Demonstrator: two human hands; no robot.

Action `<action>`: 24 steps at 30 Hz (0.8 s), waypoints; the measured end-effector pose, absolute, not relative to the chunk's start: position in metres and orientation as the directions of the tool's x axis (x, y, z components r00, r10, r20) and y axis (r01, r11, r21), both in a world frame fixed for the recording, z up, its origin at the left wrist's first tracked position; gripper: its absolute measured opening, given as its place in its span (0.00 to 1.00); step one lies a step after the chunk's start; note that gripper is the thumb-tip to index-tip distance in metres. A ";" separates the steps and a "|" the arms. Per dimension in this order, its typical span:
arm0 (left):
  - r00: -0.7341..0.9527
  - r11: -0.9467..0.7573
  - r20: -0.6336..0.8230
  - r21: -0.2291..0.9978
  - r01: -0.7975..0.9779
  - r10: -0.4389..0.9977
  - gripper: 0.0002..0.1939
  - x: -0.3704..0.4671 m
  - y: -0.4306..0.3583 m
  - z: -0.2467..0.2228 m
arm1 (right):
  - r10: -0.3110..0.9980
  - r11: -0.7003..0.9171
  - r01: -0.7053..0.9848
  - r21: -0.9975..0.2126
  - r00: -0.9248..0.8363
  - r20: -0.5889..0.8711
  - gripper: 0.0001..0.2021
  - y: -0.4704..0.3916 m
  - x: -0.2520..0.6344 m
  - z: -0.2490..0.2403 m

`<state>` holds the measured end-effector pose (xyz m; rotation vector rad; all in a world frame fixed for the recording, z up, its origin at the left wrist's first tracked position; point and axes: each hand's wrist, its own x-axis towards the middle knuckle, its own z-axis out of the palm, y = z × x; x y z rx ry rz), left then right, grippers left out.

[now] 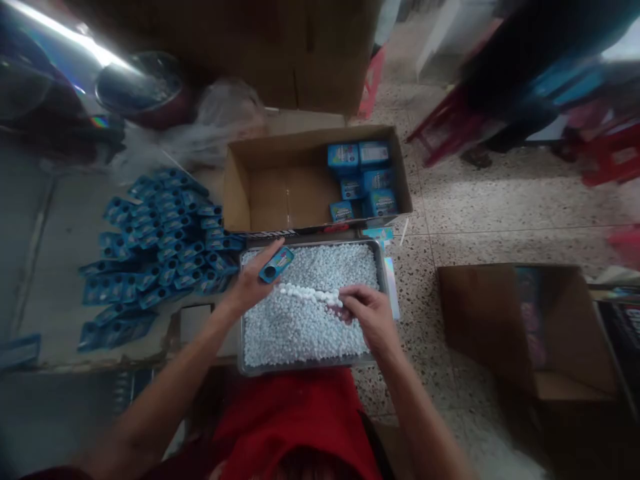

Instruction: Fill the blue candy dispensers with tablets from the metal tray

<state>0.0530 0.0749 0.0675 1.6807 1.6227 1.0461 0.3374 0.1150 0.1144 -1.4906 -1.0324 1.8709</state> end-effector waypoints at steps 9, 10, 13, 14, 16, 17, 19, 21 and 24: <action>-0.038 -0.044 0.087 0.779 0.626 0.995 0.53 0.072 0.049 0.007 | 0.886 0.093 0.598 -0.796 -0.415 -0.209 0.09 0.125 0.274 0.119; -0.044 -0.042 0.089 0.782 0.622 0.995 0.54 0.073 0.048 0.001 | 0.863 0.208 0.641 -0.739 -0.475 -0.170 0.10 0.122 0.262 0.117; -0.072 -0.031 0.097 0.780 0.626 0.993 0.52 0.073 0.045 -0.015 | 0.757 0.408 0.699 -0.587 -0.618 -0.211 0.12 0.112 0.235 0.114; -0.080 -0.024 0.097 0.771 0.636 0.992 0.50 0.071 0.043 -0.020 | 0.733 0.429 0.694 -0.578 -0.642 -0.227 0.13 0.110 0.233 0.113; -0.075 -0.017 0.089 0.748 0.663 0.993 0.48 0.063 0.035 -0.030 | 0.742 0.394 0.663 -0.637 -0.639 -0.205 0.13 0.107 0.251 0.111; -0.058 -0.024 0.084 0.740 0.673 0.995 0.49 0.056 0.030 -0.034 | 0.782 0.331 0.653 -0.681 -0.594 -0.191 0.12 0.106 0.272 0.109; -0.003 -0.046 0.064 0.748 0.663 0.998 0.54 0.043 0.018 -0.040 | 0.885 0.118 0.665 -0.737 -0.408 -0.227 0.11 0.106 0.331 0.097; 0.058 -0.052 0.019 0.776 0.629 0.998 0.58 0.030 0.005 -0.041 | 0.920 -0.123 0.712 -0.691 -0.180 -0.349 0.11 0.104 0.399 0.074; 0.148 -0.037 -0.067 0.795 0.605 0.987 0.45 0.018 -0.009 -0.036 | 0.899 -0.371 0.674 -0.639 0.088 -0.429 0.15 0.095 0.464 0.021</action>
